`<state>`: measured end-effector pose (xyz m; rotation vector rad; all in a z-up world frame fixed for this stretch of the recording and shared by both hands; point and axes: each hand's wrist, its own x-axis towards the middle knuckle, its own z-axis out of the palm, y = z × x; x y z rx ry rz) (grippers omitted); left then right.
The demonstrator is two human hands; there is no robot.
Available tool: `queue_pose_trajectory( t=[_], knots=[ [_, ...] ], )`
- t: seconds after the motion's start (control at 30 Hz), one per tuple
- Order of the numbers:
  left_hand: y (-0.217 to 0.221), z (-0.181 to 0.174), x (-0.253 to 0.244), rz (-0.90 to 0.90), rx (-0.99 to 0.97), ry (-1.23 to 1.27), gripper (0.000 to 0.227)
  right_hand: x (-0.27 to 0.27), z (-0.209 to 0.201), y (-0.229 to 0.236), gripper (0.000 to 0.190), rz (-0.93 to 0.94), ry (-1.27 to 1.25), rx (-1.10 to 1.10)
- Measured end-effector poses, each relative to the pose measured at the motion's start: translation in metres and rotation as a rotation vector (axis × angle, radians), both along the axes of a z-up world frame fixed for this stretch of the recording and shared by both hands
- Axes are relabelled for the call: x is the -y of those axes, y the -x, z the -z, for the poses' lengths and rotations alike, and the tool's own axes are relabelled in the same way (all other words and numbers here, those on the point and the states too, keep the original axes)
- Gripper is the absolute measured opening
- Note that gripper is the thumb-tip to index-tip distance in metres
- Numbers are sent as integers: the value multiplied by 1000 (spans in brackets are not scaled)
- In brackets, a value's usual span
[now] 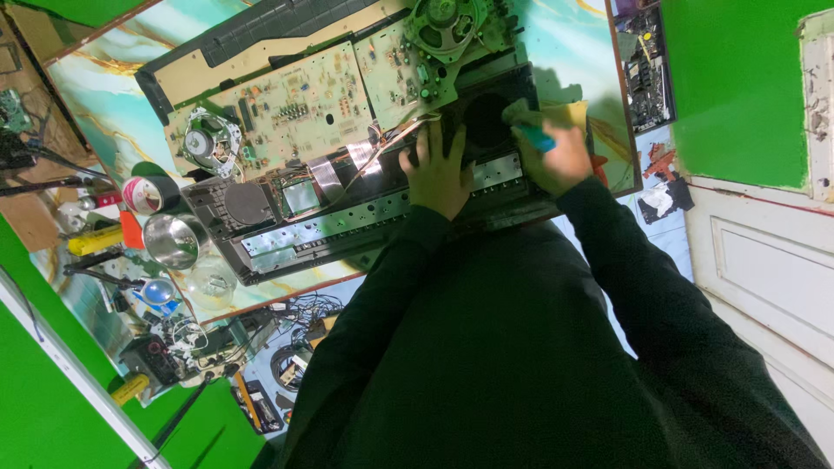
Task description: The person cleans the internal components of a disassembled electronic device, likely a VCR, using a blue brush to sweep dust from the circuit boards and metal chassis. They also use a screwdriver to manipulate small parts within the device.
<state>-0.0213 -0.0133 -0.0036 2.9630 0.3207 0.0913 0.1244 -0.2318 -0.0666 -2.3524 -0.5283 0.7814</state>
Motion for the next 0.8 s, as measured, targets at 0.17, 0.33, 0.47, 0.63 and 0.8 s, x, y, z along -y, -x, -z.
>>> queue_pose_trajectory(
  t=[0.17,0.33,0.47,0.63,0.8],
  knots=[
    [6,1,6,-52,-3,-4,65,15,19,14,21,-157,-12,538],
    [7,-1,6,-67,38,4,64,-9,-52,-3,27,-310,-46,715],
    [1,1,6,-91,60,20,61,-15,-92,-14,34,-348,-94,789],
    [0,2,5,-81,38,26,62,-41,-106,-12,48,-354,-130,794],
    [0,5,0,-64,-12,42,65,-36,-107,-37,41,-260,-121,738]
  ],
)
